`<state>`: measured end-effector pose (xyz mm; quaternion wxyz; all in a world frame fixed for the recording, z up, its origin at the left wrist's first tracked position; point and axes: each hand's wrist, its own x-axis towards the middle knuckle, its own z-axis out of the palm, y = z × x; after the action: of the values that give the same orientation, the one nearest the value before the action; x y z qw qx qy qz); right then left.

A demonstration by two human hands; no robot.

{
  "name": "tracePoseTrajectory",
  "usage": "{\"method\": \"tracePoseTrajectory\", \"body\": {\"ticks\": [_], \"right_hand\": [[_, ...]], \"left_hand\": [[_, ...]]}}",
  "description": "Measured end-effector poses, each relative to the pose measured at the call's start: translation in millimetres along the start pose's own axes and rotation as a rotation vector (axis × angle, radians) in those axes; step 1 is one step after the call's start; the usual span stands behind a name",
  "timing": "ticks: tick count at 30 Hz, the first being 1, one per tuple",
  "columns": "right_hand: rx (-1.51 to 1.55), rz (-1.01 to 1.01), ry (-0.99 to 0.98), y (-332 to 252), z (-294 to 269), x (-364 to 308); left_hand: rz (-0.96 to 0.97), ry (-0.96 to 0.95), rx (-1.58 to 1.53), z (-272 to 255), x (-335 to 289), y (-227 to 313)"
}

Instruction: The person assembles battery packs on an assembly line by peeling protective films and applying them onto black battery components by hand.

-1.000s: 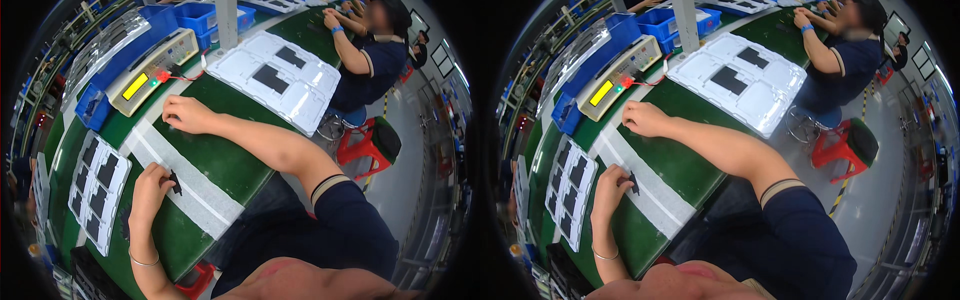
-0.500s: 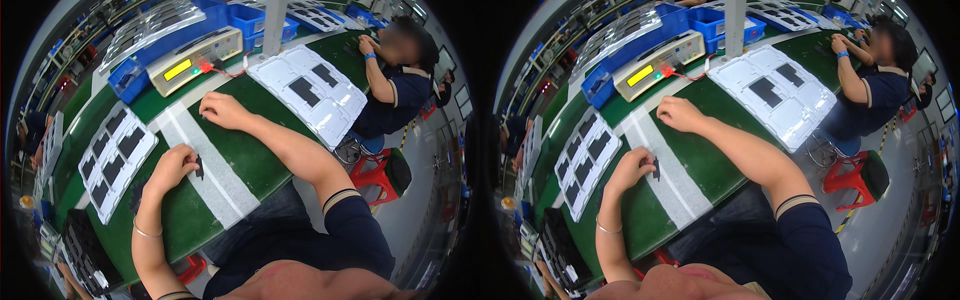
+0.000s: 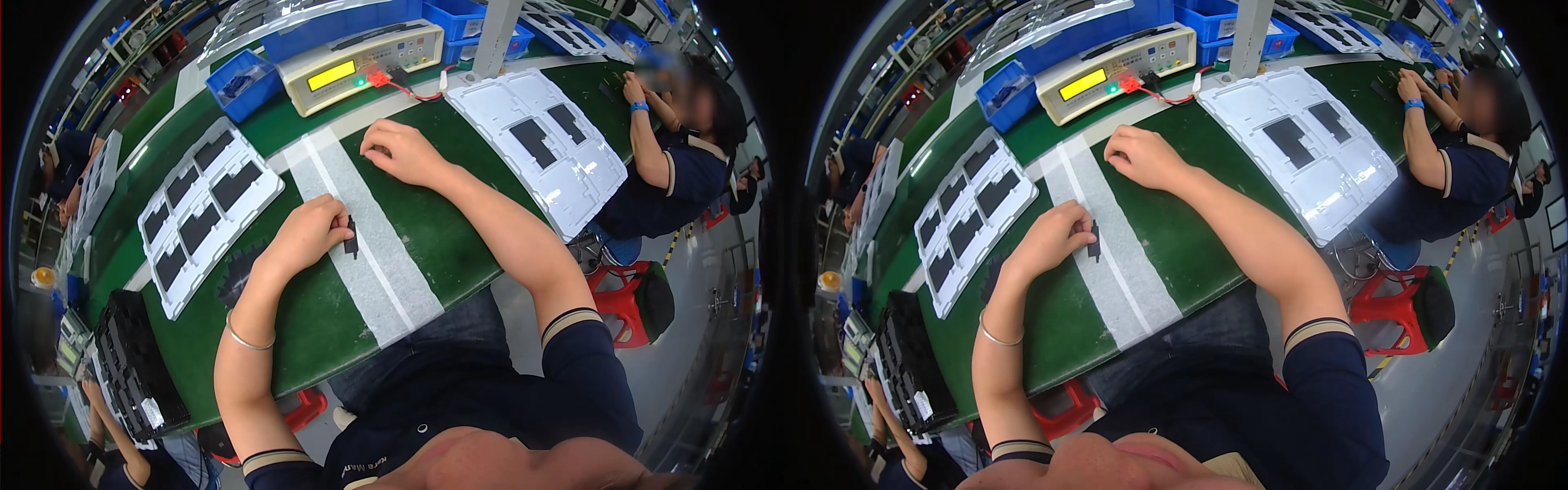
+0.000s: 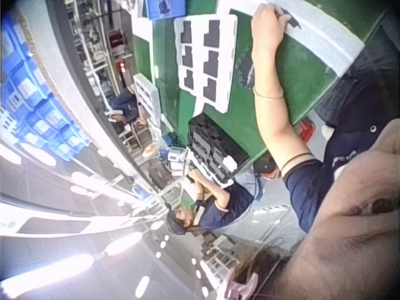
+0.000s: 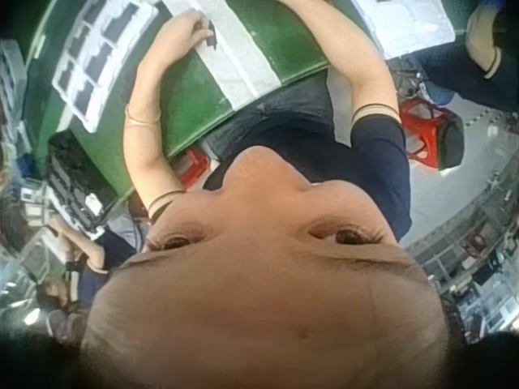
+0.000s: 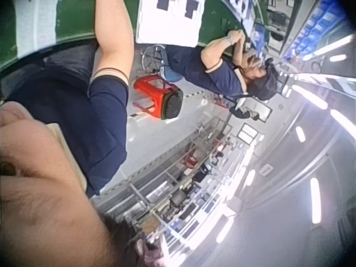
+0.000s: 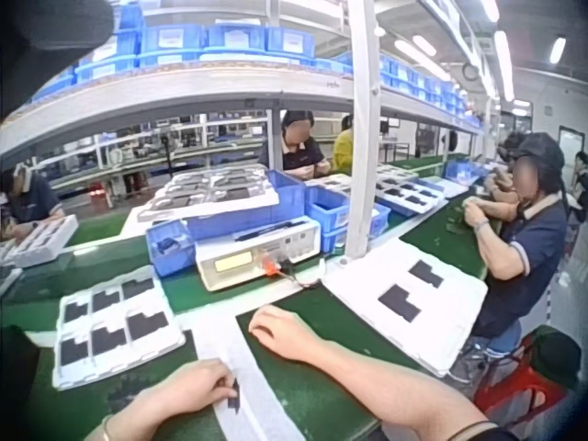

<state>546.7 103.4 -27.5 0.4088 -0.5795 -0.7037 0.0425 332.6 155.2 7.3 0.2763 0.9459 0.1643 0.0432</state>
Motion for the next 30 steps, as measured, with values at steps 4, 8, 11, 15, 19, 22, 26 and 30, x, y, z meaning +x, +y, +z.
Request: {"method": "tracePoseTrajectory", "body": {"ticks": [4, 8, 11, 15, 19, 22, 26, 30], "right_hand": [[0.004, -0.006, 0.014, -5, 3, 5], [0.007, -0.048, 0.012, -11, -4, 6], [0.037, -0.035, -0.035, -27, -7, 4], [-0.012, -0.158, -0.106, -36, -5, 4], [0.123, -0.067, -0.158, -46, -5, 4], [0.259, -0.054, -0.161, -62, -7, 6], [0.172, -0.218, -0.213, -70, -1, 2], [0.098, -0.332, -0.222, -80, 4, 0]], "left_hand": [[-0.030, -0.029, -0.062, -8, -4, -11], [0.145, -0.115, -0.171, -18, -2, -27], [-0.001, -0.181, -0.270, -32, -8, -24], [0.011, 0.103, -0.384, -58, -18, -52], [-0.347, 0.540, -0.180, -93, -33, -124], [-0.565, 0.879, 0.052, -118, -56, -193], [-0.630, 0.976, 0.286, -139, -69, -242], [-0.762, 0.483, 0.366, -147, -70, -264]]}}
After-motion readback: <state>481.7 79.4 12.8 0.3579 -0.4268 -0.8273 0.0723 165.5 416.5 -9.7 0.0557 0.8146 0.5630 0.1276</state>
